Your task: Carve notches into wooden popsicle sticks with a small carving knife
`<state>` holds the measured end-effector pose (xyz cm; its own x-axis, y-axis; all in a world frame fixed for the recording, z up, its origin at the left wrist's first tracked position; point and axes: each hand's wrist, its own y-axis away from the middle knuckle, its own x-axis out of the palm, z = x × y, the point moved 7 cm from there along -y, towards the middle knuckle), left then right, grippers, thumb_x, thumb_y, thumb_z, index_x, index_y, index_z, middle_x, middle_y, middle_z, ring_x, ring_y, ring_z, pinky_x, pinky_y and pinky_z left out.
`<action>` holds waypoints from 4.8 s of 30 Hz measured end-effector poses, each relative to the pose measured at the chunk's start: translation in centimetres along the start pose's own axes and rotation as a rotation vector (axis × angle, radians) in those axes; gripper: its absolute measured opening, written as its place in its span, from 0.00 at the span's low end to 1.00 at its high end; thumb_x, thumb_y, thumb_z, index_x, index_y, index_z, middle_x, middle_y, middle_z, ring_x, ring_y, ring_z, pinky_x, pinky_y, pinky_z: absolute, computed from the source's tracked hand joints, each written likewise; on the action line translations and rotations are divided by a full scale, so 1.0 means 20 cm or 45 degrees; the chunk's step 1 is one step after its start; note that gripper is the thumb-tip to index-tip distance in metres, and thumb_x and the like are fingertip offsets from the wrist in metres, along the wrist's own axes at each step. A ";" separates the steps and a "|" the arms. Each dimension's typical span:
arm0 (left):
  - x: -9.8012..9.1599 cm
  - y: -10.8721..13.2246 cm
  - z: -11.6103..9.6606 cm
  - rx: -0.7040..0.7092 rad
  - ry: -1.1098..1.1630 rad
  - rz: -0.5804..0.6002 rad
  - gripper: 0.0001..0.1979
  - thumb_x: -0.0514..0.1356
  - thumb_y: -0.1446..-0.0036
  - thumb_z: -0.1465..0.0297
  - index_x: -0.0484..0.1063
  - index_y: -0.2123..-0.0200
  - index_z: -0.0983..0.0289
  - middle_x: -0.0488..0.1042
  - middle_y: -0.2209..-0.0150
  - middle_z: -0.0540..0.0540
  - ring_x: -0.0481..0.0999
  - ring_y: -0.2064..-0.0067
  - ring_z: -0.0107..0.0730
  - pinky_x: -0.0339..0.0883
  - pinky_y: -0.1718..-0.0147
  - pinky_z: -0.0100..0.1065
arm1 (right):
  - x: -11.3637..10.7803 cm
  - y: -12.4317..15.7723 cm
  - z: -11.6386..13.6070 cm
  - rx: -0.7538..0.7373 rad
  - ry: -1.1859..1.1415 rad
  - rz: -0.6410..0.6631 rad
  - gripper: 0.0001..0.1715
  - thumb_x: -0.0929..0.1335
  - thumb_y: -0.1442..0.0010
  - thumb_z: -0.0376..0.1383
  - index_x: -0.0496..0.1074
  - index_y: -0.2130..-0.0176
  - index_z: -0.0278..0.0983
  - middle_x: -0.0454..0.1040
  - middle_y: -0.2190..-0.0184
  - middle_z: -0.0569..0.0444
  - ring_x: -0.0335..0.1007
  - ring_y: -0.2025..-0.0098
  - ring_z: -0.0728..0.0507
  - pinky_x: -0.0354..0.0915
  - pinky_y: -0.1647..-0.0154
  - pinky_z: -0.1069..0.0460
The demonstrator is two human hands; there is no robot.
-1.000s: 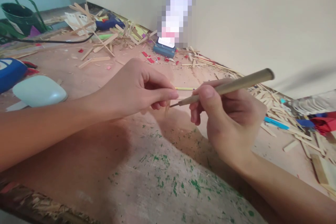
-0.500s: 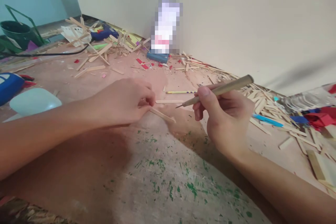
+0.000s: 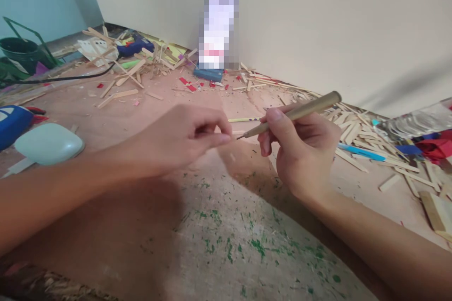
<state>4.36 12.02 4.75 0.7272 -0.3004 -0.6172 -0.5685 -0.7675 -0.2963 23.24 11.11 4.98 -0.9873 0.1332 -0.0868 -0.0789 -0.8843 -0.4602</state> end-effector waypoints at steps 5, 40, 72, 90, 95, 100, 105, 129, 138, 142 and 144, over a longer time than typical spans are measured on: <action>0.00 0.04 0.07 -0.311 0.745 0.112 0.08 0.63 0.31 0.67 0.75 0.65 0.60 0.66 0.80 0.46 0.61 0.80 0.24 0.53 0.82 0.29 | 0.04 0.03 0.04 0.036 0.023 0.099 0.17 0.78 0.33 0.46 0.78 0.67 0.38 0.73 0.81 0.60 0.65 0.82 0.51 0.60 0.82 0.52; -0.16 0.06 0.03 -0.372 0.292 0.531 0.16 0.65 0.36 0.65 0.78 0.75 0.67 0.62 0.85 0.45 0.60 0.84 0.14 0.45 0.83 0.17 | 0.21 0.10 0.11 0.077 0.016 0.421 0.20 0.75 0.32 0.54 0.76 0.64 0.41 0.73 0.78 0.62 0.68 0.81 0.51 0.64 0.82 0.51; -0.21 -0.01 0.16 -0.075 0.773 0.190 0.06 0.73 0.42 0.76 0.83 0.72 0.65 0.82 0.76 0.49 0.83 0.76 0.28 0.77 0.76 0.21 | 0.34 -0.01 0.13 -0.240 0.009 0.492 0.12 0.72 0.26 0.44 0.75 0.60 0.38 0.73 0.76 0.61 0.68 0.79 0.52 0.63 0.81 0.53; -0.22 -0.01 0.15 -0.066 0.771 0.169 0.07 0.73 0.44 0.76 0.83 0.72 0.62 0.82 0.76 0.48 0.84 0.73 0.27 0.78 0.74 0.21 | 0.34 0.01 0.13 -0.202 0.078 0.435 0.14 0.72 0.26 0.46 0.76 0.60 0.39 0.73 0.76 0.61 0.67 0.78 0.51 0.61 0.80 0.51; -0.22 -0.01 0.14 -0.047 0.720 0.188 0.07 0.74 0.42 0.76 0.83 0.72 0.63 0.82 0.76 0.50 0.83 0.74 0.27 0.77 0.73 0.20 | 0.33 0.01 0.12 -0.190 0.080 0.397 0.13 0.73 0.27 0.46 0.77 0.59 0.40 0.74 0.75 0.60 0.67 0.76 0.51 0.60 0.78 0.51; -0.23 -0.01 0.15 -0.041 0.700 0.216 0.07 0.76 0.42 0.74 0.82 0.71 0.64 0.83 0.74 0.51 0.84 0.73 0.29 0.79 0.72 0.22 | 0.34 0.01 0.11 -0.156 0.073 0.423 0.14 0.73 0.27 0.46 0.76 0.60 0.39 0.73 0.76 0.61 0.65 0.78 0.52 0.59 0.80 0.51; -0.23 -0.01 0.15 0.000 0.663 0.203 0.08 0.76 0.42 0.73 0.82 0.71 0.63 0.83 0.74 0.50 0.85 0.73 0.30 0.80 0.72 0.23 | 0.35 0.01 0.10 -0.128 0.044 0.448 0.13 0.72 0.27 0.44 0.75 0.61 0.39 0.73 0.75 0.61 0.66 0.76 0.52 0.60 0.78 0.52; -0.24 -0.01 0.14 -0.057 0.630 0.246 0.08 0.74 0.40 0.75 0.82 0.71 0.65 0.82 0.75 0.50 0.83 0.74 0.25 0.77 0.71 0.19 | 0.37 0.03 0.11 -0.135 0.001 0.481 0.18 0.72 0.27 0.48 0.74 0.62 0.38 0.76 0.71 0.58 0.72 0.70 0.50 0.64 0.71 0.52; -0.23 -0.01 0.14 -0.070 0.643 0.230 0.08 0.76 0.42 0.73 0.82 0.71 0.63 0.82 0.75 0.51 0.83 0.75 0.27 0.78 0.72 0.21 | 0.36 0.03 0.13 -0.178 0.027 0.426 0.15 0.72 0.26 0.46 0.75 0.62 0.39 0.75 0.73 0.59 0.70 0.73 0.50 0.64 0.73 0.52; -0.23 -0.01 0.13 -0.047 0.676 0.268 0.08 0.77 0.43 0.73 0.82 0.70 0.66 0.83 0.74 0.51 0.83 0.74 0.26 0.78 0.71 0.21 | 0.36 0.04 0.13 -0.158 0.076 0.421 0.17 0.72 0.26 0.48 0.75 0.62 0.40 0.77 0.72 0.58 0.73 0.71 0.49 0.66 0.71 0.50; -0.23 -0.01 0.12 -0.030 0.700 0.287 0.09 0.77 0.42 0.72 0.81 0.69 0.67 0.83 0.74 0.52 0.83 0.73 0.27 0.80 0.70 0.23 | 0.36 0.04 0.14 -0.146 0.077 0.398 0.16 0.72 0.26 0.47 0.75 0.62 0.39 0.78 0.71 0.58 0.73 0.70 0.49 0.67 0.71 0.50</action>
<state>0.19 14.83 5.87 0.6858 -0.7017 -0.1932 -0.7278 -0.6613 -0.1814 15.79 10.20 6.41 -0.9511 -0.1069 -0.2899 0.2456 -0.8308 -0.4994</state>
